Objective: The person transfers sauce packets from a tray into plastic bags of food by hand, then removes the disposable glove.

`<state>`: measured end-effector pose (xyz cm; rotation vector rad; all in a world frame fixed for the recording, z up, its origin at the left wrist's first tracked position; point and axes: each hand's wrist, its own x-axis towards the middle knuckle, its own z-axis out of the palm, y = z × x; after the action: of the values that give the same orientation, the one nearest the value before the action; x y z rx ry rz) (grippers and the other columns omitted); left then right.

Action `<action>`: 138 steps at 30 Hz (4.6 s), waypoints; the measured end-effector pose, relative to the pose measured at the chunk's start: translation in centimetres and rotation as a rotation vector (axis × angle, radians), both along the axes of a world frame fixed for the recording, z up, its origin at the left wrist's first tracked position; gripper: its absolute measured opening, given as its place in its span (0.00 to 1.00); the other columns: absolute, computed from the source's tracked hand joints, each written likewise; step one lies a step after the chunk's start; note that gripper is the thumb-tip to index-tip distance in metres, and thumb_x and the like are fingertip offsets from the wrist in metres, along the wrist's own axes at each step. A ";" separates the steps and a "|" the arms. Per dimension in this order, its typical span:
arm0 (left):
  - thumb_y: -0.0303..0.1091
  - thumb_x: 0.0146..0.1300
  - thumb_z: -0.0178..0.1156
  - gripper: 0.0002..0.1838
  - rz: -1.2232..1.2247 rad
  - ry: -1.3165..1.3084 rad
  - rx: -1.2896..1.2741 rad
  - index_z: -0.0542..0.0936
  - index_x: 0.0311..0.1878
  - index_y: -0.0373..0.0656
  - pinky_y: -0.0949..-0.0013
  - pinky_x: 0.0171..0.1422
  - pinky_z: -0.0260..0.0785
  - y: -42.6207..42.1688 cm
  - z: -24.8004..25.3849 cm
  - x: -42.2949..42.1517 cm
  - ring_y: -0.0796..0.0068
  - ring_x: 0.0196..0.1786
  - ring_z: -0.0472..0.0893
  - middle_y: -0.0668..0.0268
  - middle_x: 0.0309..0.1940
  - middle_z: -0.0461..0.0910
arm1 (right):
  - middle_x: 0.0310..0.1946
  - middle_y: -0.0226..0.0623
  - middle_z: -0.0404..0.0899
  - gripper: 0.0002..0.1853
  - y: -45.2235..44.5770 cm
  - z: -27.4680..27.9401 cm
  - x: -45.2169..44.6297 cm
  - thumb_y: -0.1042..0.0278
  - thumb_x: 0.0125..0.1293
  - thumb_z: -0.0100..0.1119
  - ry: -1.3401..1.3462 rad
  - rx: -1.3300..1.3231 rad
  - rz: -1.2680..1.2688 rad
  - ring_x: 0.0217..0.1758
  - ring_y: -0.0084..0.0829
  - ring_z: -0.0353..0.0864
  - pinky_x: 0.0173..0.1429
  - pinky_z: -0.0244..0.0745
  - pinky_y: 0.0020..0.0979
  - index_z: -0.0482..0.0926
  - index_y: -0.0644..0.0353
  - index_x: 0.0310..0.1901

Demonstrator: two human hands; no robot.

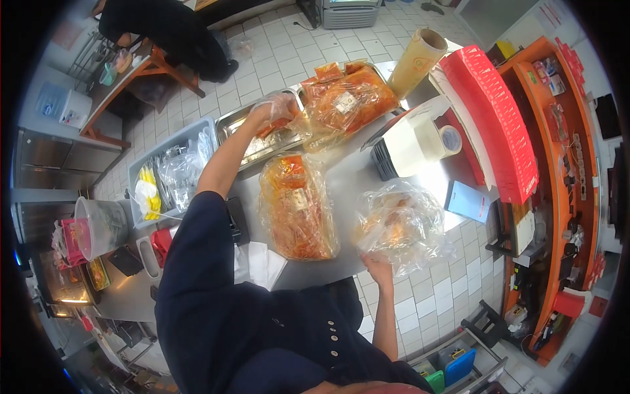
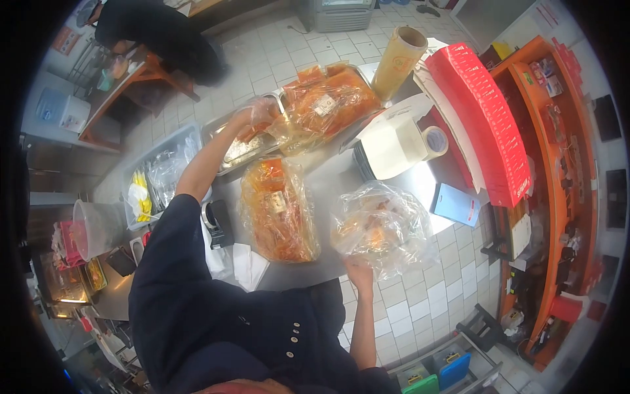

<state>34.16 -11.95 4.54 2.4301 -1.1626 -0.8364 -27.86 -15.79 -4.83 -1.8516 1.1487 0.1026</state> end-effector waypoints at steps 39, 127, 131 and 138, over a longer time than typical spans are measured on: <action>0.37 0.63 0.66 0.14 -0.054 -0.485 -0.080 0.88 0.50 0.45 0.52 0.57 0.79 2.1 -2.9 6.4 0.51 0.51 0.86 0.53 0.47 0.88 | 0.27 0.32 0.84 0.24 -0.7 0.4 0.5 0.47 0.71 0.70 0.023 0.146 -0.013 0.28 0.24 0.79 0.36 0.76 0.30 0.90 0.67 0.43; 0.42 0.78 0.51 0.15 0.503 -0.322 -0.063 0.78 0.57 0.43 0.48 0.59 0.78 7.8 -5.0 -0.7 0.47 0.55 0.86 0.45 0.49 0.86 | 0.30 0.30 0.83 0.24 -2.8 -0.1 0.3 0.48 0.73 0.72 0.077 0.483 0.023 0.25 0.18 0.76 0.27 0.70 0.21 0.88 0.64 0.52; 0.43 0.77 0.53 0.15 0.485 -0.490 -0.040 0.82 0.52 0.43 0.49 0.57 0.78 15.3 -4.3 0.9 0.49 0.55 0.86 0.49 0.48 0.86 | 0.32 0.31 0.84 0.26 -3.2 -0.9 0.2 0.47 0.73 0.71 0.076 0.515 0.043 0.26 0.18 0.77 0.29 0.71 0.22 0.87 0.64 0.58; 0.42 0.67 0.63 0.15 -0.185 -0.829 0.254 0.91 0.47 0.45 0.52 0.65 0.74 15.9 -1.5 -1.8 0.54 0.56 0.87 0.56 0.46 0.89 | 0.35 0.31 0.86 0.27 -3.0 0.5 0.8 0.45 0.75 0.68 0.147 0.499 0.055 0.29 0.20 0.80 0.34 0.75 0.22 0.86 0.63 0.60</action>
<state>32.39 3.92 3.07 3.0244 -1.6422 0.0438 -27.03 -18.84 -4.36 -1.4460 1.0539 0.5171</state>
